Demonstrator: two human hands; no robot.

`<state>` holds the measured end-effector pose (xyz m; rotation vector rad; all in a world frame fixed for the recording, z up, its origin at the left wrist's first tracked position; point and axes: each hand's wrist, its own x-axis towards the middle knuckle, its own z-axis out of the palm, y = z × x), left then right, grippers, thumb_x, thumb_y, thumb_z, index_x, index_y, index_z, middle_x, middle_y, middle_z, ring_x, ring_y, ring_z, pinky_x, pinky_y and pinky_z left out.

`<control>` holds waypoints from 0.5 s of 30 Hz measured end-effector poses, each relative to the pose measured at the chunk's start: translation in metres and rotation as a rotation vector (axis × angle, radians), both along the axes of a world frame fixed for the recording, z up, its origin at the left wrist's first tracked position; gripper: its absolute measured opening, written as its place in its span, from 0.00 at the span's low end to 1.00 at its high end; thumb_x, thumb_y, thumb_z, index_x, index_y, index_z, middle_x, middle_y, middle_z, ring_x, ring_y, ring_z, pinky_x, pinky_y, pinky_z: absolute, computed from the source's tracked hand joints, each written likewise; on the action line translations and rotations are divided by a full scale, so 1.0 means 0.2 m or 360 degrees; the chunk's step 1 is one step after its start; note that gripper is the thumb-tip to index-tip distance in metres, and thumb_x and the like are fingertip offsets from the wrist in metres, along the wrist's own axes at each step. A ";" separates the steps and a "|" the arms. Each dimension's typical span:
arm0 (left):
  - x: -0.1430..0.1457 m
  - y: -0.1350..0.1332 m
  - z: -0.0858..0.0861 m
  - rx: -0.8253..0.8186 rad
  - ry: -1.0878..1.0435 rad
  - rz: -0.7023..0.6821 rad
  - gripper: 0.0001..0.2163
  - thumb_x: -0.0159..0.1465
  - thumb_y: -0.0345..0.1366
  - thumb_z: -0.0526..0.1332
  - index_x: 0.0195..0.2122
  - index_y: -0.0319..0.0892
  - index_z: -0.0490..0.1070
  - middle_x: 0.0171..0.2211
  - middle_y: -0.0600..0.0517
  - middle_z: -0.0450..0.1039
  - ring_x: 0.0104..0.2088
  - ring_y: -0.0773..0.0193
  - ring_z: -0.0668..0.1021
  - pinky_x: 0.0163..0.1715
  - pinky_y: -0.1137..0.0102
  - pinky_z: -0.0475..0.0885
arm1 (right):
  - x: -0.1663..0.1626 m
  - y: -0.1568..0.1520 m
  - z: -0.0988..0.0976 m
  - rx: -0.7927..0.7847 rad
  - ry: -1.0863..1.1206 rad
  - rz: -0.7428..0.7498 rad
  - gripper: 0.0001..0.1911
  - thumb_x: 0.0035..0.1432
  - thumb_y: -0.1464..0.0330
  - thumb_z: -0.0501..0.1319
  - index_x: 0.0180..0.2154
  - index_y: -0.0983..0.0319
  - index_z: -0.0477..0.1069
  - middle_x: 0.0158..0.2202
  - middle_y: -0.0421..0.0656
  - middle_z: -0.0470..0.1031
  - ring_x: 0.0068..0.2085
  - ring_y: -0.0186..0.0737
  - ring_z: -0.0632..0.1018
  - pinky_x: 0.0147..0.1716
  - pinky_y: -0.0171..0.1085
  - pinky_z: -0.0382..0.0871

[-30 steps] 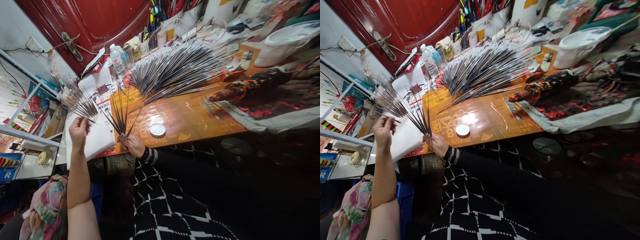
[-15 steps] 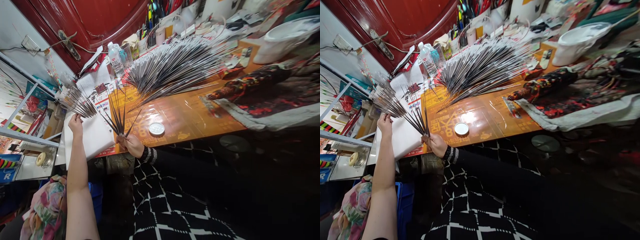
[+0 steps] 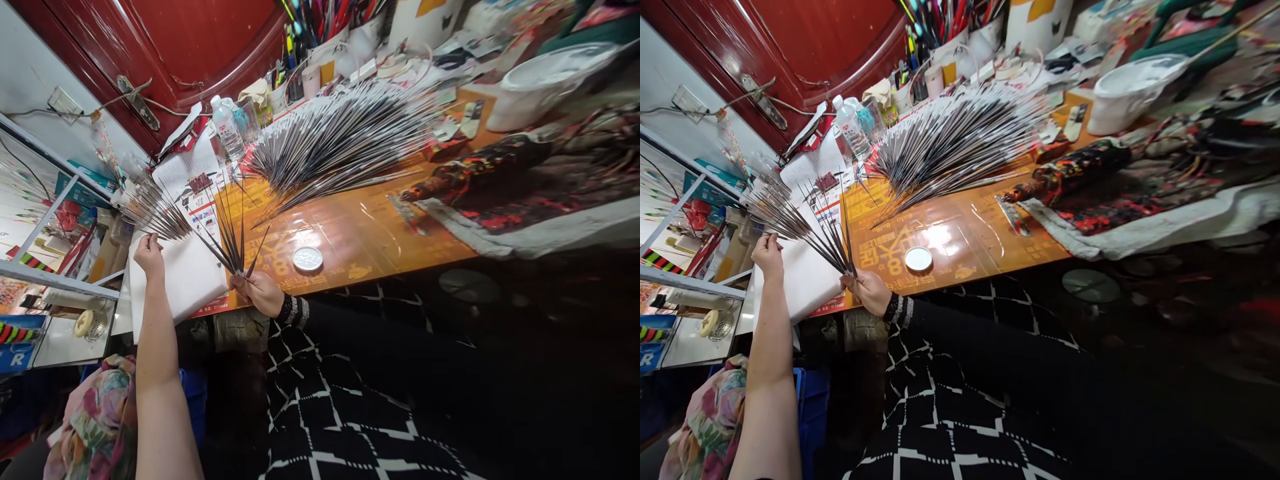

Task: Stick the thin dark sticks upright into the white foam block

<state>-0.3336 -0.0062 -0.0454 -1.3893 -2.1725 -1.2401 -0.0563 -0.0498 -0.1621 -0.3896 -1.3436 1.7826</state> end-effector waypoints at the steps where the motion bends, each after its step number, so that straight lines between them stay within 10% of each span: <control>1: 0.00 0.00 0.00 0.0025 -0.0001 -0.0012 0.10 0.64 0.42 0.58 0.31 0.43 0.72 0.19 0.56 0.67 0.24 0.68 0.72 0.32 0.74 0.68 | 0.00 0.00 0.00 -0.0008 0.0000 -0.0001 0.32 0.62 0.40 0.53 0.32 0.64 0.66 0.16 0.35 0.56 0.18 0.29 0.61 0.19 0.30 0.54; 15: 0.00 0.02 -0.07 -0.0187 0.0026 -0.0001 0.10 0.64 0.41 0.58 0.31 0.43 0.74 0.18 0.56 0.67 0.24 0.66 0.72 0.33 0.73 0.67 | 0.02 -0.01 0.03 -0.0016 -0.0003 -0.0017 0.32 0.61 0.40 0.52 0.32 0.65 0.66 0.16 0.35 0.56 0.18 0.28 0.61 0.19 0.30 0.53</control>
